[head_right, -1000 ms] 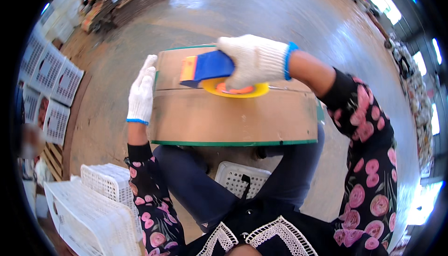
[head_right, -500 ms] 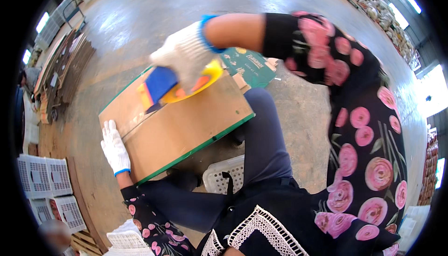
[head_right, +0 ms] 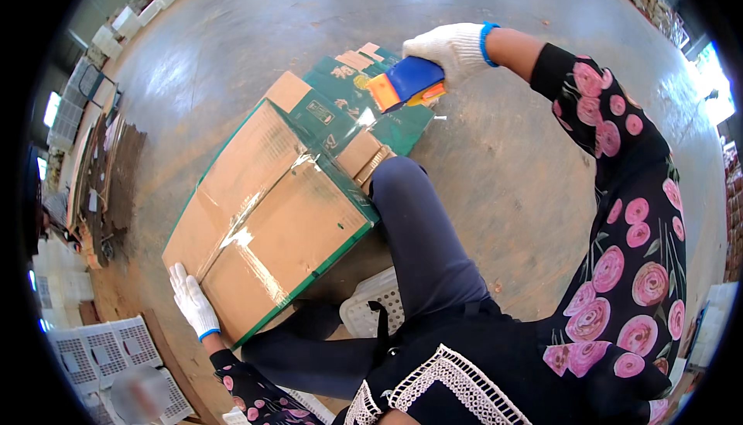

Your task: The person sits on the floor of a warehouse and assembles flat-packed cardboard boxes. They fold the flaps to form the box shape and secure the seams using a handheld tape dispenser with clear packing tape. The person repeats this process for multiple boxes, stacking the finished ones nearby.

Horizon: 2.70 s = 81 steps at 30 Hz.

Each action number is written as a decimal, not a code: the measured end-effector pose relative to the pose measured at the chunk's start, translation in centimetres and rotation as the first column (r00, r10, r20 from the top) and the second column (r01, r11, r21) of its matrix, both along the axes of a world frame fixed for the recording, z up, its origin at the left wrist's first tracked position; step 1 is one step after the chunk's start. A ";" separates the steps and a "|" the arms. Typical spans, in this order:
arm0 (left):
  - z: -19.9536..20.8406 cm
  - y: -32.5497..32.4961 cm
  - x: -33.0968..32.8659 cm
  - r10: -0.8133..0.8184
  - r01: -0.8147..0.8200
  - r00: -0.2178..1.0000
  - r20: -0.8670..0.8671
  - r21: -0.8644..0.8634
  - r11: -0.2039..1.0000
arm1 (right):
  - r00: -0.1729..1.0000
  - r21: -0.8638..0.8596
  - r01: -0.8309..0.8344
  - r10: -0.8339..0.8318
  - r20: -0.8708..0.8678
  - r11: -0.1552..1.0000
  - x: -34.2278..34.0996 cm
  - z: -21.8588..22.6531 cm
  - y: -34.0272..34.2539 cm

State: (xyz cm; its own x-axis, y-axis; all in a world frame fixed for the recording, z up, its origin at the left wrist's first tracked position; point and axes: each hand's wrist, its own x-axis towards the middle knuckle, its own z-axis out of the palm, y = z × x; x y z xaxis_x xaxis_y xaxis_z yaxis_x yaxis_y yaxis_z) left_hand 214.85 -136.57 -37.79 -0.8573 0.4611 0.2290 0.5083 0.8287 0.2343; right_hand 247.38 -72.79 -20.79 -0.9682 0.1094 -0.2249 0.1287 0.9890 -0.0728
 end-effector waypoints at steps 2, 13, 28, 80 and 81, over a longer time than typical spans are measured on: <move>0.7 -0.5 -0.1 -0.003 0.003 1.000 0.015 0.007 1.000 | 0.999 -0.001 -0.037 0.037 -0.020 0.999 -0.8 -1.5 0.2; 10.2 12.5 7.0 0.093 -0.114 0.993 -0.076 -0.343 0.932 | 0.986 0.067 -0.164 0.164 0.012 0.984 -0.9 -1.6 -2.6; 13.9 37.0 14.5 -0.965 0.989 0.081 -0.248 -0.099 0.108 | 0.973 0.248 -0.115 0.058 0.223 0.962 -4.5 -2.3 -5.5; 11.2 36.4 12.6 -0.935 0.937 0.317 -0.159 -0.097 0.334 | 0.953 0.200 0.248 -0.276 0.127 0.948 -10.8 -12.1 -7.7; 11.1 36.6 11.9 -0.931 0.923 0.336 -0.142 -0.149 0.355 | 0.962 0.194 0.241 -0.261 0.084 0.951 -10.1 -9.8 -7.3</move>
State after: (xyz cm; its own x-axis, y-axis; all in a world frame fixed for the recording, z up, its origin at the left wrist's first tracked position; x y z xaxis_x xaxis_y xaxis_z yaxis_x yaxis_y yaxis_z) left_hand 226.75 -99.95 -26.65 0.1808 0.9437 0.2769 0.9797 -0.1977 0.0342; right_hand 237.23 -80.04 -30.59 -0.8752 0.3944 -0.2802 0.3719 0.9189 0.1315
